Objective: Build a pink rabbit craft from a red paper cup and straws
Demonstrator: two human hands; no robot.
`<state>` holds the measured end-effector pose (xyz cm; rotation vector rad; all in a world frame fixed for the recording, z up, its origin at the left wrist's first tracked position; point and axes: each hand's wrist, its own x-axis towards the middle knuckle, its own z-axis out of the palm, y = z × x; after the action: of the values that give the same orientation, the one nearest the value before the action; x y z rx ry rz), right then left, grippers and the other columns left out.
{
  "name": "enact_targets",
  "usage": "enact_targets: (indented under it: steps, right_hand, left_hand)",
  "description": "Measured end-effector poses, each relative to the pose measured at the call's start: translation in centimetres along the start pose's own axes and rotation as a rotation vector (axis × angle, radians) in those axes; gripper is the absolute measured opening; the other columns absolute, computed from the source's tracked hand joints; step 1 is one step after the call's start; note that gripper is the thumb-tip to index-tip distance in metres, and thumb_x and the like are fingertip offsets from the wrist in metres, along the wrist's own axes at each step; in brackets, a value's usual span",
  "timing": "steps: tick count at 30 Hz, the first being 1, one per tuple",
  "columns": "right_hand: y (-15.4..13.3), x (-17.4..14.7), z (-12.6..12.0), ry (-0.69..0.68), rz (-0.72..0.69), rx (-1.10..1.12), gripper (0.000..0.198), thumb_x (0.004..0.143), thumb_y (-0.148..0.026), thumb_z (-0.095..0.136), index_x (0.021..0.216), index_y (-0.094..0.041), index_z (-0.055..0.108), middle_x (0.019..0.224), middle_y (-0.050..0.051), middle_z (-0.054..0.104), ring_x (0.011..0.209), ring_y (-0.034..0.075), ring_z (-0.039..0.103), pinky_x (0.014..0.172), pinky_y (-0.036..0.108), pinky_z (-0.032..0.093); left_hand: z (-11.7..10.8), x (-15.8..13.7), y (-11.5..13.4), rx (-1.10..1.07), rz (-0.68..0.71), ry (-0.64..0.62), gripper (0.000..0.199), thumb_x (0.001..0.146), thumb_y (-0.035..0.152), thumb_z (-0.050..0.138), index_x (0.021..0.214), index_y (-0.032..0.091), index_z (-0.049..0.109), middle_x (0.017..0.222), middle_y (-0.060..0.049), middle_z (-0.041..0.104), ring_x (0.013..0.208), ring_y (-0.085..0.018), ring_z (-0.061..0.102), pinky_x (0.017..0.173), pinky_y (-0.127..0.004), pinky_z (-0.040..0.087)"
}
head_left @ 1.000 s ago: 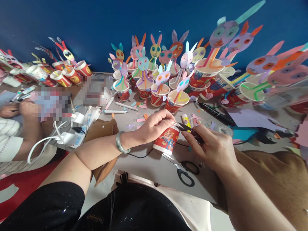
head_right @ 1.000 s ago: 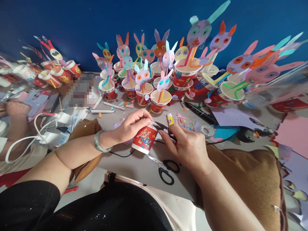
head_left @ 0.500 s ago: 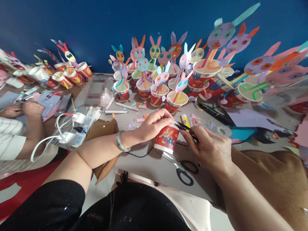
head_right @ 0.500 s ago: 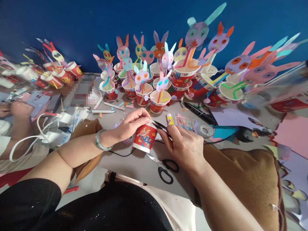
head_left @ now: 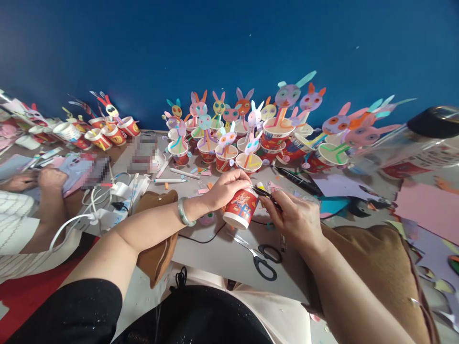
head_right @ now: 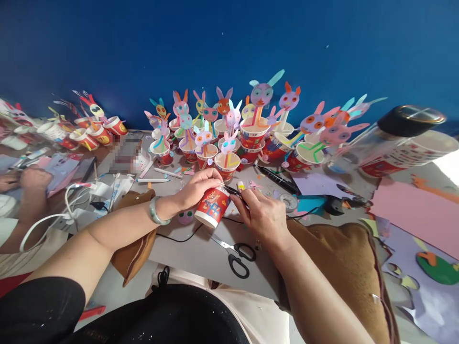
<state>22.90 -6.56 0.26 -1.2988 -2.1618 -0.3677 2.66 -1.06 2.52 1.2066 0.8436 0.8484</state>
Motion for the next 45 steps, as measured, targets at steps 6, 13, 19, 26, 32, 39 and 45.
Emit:
enact_targets:
  steps: [6, 13, 19, 26, 32, 39, 45]
  right_hand:
    - [0.0, 0.1, 0.0, 0.000, -0.027, 0.027, 0.041, 0.106, -0.040, 0.050, 0.073, -0.019, 0.061, 0.055, -0.001, 0.057, 0.048, 0.011, 0.050, 0.048, 0.024, 0.029]
    - [-0.2, 0.2, 0.1, 0.020, -0.084, 0.020, 0.040, 0.106, -0.037, 0.054, 0.070, -0.019, 0.058, 0.055, -0.001, 0.057, 0.048, 0.011, 0.050, 0.049, 0.025, 0.030]
    - [-0.3, 0.2, -0.2, -0.010, -0.064, 0.037, 0.040, 0.105, -0.037, 0.053, 0.070, -0.020, 0.058, 0.055, -0.001, 0.056, 0.048, 0.011, 0.049, 0.049, 0.025, 0.030]
    - [-0.5, 0.1, -0.3, -0.003, -0.086, 0.013, 0.040, 0.106, -0.036, 0.053, 0.069, -0.020, 0.057, 0.054, -0.001, 0.055, 0.047, 0.010, 0.048, 0.049, 0.025, 0.030]
    - [-0.6, 0.2, -0.4, 0.003, -0.088, 0.019, 0.042, 0.106, -0.037, 0.053, 0.067, -0.020, 0.056, 0.052, -0.002, 0.053, 0.046, 0.010, 0.047, 0.048, 0.025, 0.029]
    - [-0.5, 0.2, -0.3, 0.047, -0.125, 0.024, 0.042, 0.106, -0.034, 0.055, 0.067, -0.019, 0.054, 0.053, -0.002, 0.053, 0.045, 0.009, 0.044, 0.048, 0.026, 0.029]
    - [-0.5, 0.2, -0.3, 0.021, -0.123, 0.046, 0.042, 0.107, -0.035, 0.053, 0.067, -0.020, 0.055, 0.054, -0.002, 0.054, 0.047, 0.010, 0.046, 0.050, 0.025, 0.031]
  left_hand:
    - [-0.5, 0.1, -0.5, 0.010, 0.010, -0.045, 0.022, 0.075, 0.037, 0.067, 0.077, 0.018, 0.057, 0.070, 0.003, 0.055, 0.065, -0.010, 0.049, 0.066, -0.026, 0.042]
    - [-0.9, -0.5, -0.3, 0.023, 0.020, -0.066, 0.020, 0.078, 0.035, 0.068, 0.077, 0.018, 0.058, 0.070, 0.003, 0.055, 0.065, -0.010, 0.049, 0.067, -0.026, 0.043]
    - [-1.0, -0.9, -0.1, 0.038, 0.024, -0.081, 0.020, 0.080, 0.035, 0.068, 0.079, 0.018, 0.057, 0.073, 0.001, 0.055, 0.069, -0.012, 0.052, 0.070, -0.028, 0.045]
    - [-1.0, -0.9, 0.0, 0.034, 0.008, -0.085, 0.020, 0.077, 0.036, 0.068, 0.078, 0.018, 0.058, 0.071, 0.002, 0.054, 0.065, -0.011, 0.050, 0.067, -0.027, 0.044]
    - [-1.1, -0.9, -0.1, 0.027, 0.003, -0.100, 0.022, 0.078, 0.037, 0.069, 0.079, 0.018, 0.058, 0.071, 0.002, 0.054, 0.065, -0.011, 0.050, 0.067, -0.027, 0.043]
    - [-1.1, -1.0, 0.0, 0.006, -0.016, -0.098, 0.023, 0.076, 0.037, 0.069, 0.079, 0.018, 0.058, 0.071, 0.002, 0.053, 0.065, -0.011, 0.049, 0.067, -0.026, 0.041]
    - [-1.0, -1.1, 0.2, -0.008, -0.052, -0.096, 0.024, 0.075, 0.038, 0.069, 0.078, 0.018, 0.057, 0.070, 0.003, 0.053, 0.064, -0.010, 0.048, 0.067, -0.026, 0.041]
